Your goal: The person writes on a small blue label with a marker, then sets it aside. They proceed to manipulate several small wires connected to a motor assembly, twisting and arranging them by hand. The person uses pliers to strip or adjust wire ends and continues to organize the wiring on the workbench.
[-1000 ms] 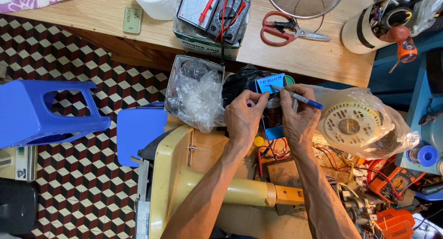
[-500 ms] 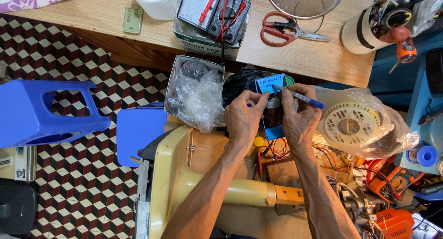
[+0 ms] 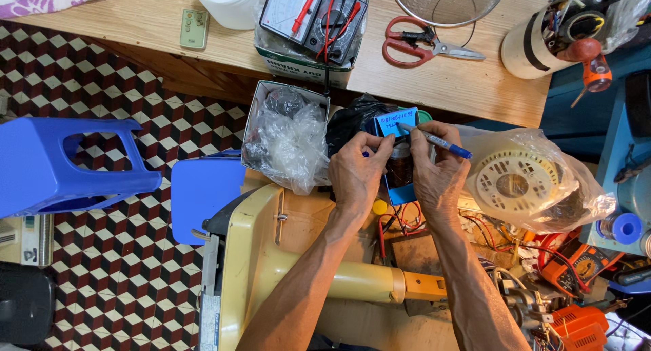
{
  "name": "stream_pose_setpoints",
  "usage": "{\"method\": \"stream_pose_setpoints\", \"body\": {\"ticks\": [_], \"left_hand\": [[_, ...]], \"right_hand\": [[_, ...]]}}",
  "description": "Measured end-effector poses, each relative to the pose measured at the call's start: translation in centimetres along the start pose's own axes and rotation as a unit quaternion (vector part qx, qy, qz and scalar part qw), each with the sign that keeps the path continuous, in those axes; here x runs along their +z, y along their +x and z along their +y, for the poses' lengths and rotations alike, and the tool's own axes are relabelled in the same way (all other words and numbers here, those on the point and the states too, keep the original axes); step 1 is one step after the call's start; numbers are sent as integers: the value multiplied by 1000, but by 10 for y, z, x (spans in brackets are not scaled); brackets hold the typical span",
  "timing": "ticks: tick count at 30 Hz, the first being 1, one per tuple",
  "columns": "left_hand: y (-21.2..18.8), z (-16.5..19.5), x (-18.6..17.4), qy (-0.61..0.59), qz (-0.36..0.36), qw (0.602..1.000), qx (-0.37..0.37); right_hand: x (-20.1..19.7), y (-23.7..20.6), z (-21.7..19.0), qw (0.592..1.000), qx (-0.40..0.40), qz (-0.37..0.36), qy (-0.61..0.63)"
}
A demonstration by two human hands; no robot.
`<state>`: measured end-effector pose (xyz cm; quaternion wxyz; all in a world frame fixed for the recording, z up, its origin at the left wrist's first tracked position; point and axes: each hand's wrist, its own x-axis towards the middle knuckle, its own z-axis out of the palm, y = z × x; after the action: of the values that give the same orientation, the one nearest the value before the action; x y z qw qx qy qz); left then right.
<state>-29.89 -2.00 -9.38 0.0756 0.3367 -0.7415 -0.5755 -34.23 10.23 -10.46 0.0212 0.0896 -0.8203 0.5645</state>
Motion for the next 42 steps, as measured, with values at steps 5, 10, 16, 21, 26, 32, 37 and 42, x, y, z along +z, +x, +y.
{"method": "stream_pose_setpoints", "body": {"ticks": [5, 10, 16, 21, 26, 32, 37, 42], "left_hand": [[-2, 3, -2, 15, 4, 1000, -2], [-9, 9, -9, 4, -33, 999, -9], [-44, -4, -32, -146, -47, 986, -72], [-90, -21, -69, -480, -116, 855, -158], [-143, -11, -81, -558, -135, 785, -231], [-192, 3, -66, -581, -130, 747, -294], [-212, 10, -39, -579, -89, 747, -313], [-232, 20, -19, -569, -74, 770, -277]], "right_hand": [[-2, -3, -2, 995, 3, 51, 86], [-18, -21, -21, 991, 5, 85, 105], [-47, -75, -65, 982, 32, 143, 120], [-56, -146, -100, 988, 70, 93, 103], [-63, -192, -116, 992, 71, 42, 98], [-86, -220, -115, 993, 54, 31, 104], [-115, -222, -108, 993, 35, 26, 110], [-142, -216, -107, 998, 33, -4, 52]]}}
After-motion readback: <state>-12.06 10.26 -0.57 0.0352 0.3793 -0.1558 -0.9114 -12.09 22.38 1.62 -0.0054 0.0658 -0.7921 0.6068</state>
